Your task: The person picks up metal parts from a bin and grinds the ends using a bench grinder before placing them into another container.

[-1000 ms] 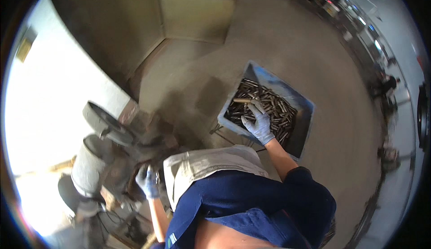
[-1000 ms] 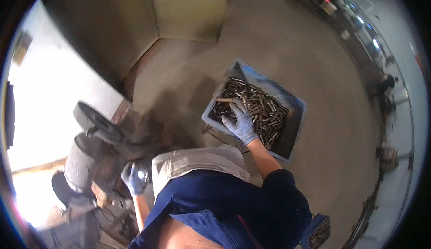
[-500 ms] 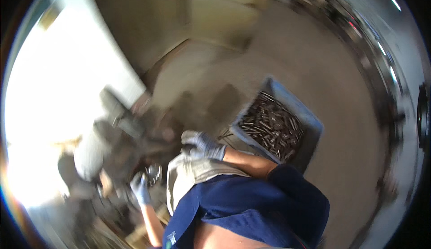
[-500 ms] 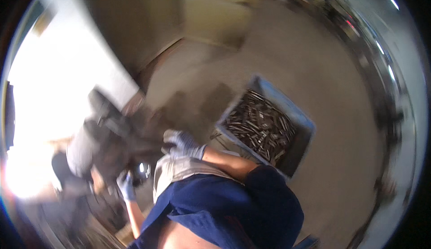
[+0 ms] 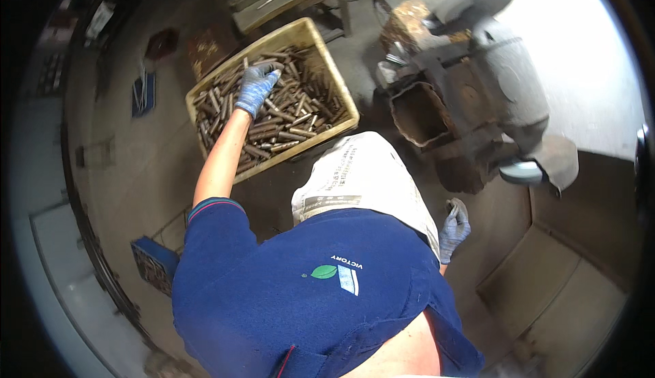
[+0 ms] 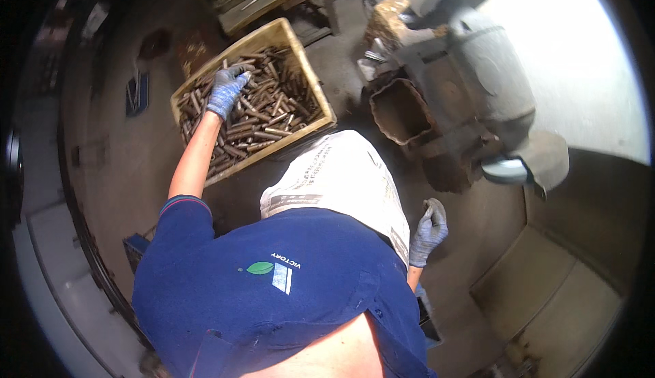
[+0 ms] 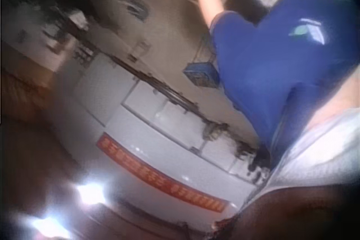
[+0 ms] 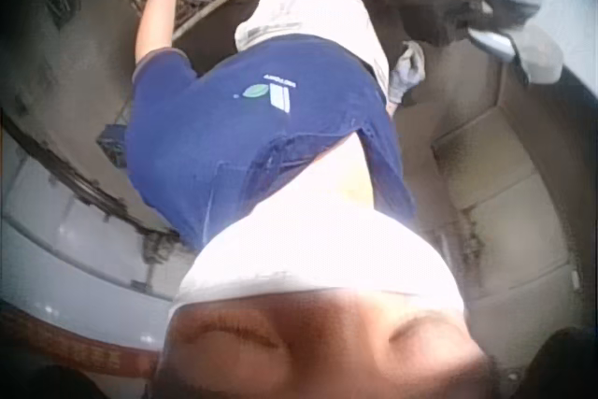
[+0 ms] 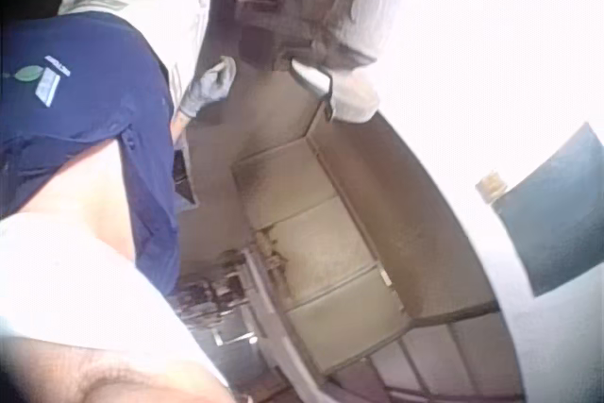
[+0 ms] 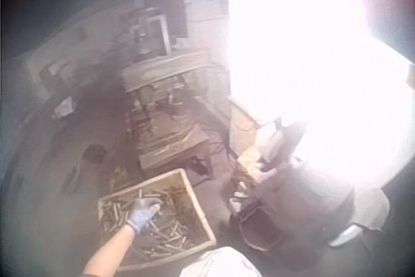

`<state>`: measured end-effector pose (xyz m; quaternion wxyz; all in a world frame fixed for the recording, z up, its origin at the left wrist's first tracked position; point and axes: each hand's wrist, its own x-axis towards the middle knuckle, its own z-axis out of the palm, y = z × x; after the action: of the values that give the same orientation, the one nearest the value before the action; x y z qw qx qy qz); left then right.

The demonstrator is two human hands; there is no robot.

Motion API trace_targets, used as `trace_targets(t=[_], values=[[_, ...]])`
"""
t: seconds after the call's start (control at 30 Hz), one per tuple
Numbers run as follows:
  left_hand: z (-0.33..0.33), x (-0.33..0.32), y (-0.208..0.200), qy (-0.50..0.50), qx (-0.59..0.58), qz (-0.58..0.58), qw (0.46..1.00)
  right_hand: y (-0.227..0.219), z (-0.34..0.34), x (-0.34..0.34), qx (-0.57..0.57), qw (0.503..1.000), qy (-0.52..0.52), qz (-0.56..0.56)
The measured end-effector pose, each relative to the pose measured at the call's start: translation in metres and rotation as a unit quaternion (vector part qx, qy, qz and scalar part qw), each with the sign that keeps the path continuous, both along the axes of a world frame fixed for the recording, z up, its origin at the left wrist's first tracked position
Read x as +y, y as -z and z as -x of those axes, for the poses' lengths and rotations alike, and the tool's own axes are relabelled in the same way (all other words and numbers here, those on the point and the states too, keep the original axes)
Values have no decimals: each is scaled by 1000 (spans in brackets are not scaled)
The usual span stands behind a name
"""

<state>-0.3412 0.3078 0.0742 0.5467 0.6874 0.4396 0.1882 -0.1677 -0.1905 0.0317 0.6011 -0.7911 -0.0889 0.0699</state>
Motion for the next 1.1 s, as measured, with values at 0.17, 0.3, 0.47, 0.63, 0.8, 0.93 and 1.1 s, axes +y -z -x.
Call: trace_targets(t=[0.17,0.3,0.47,0.63,0.8,0.93,1.1], values=[[76,-1,23,82,172,-109,976,-14,-20,24,-22,995,-93,7],[105,-12,15,74,219,-173,958,-12,-27,33,16,993,-115,3],[113,-22,11,116,265,-163,943,-7,-25,39,50,989,-142,16],[48,-44,-1,255,457,-215,825,-2,-28,33,40,989,-143,4],[23,-30,49,392,515,-328,688,-6,-24,29,43,991,-127,-17],[8,-32,42,443,537,-346,629,3,-19,12,28,994,-101,-6],[-3,-18,-9,328,503,-331,728,-2,-5,-3,48,998,-29,-31]])
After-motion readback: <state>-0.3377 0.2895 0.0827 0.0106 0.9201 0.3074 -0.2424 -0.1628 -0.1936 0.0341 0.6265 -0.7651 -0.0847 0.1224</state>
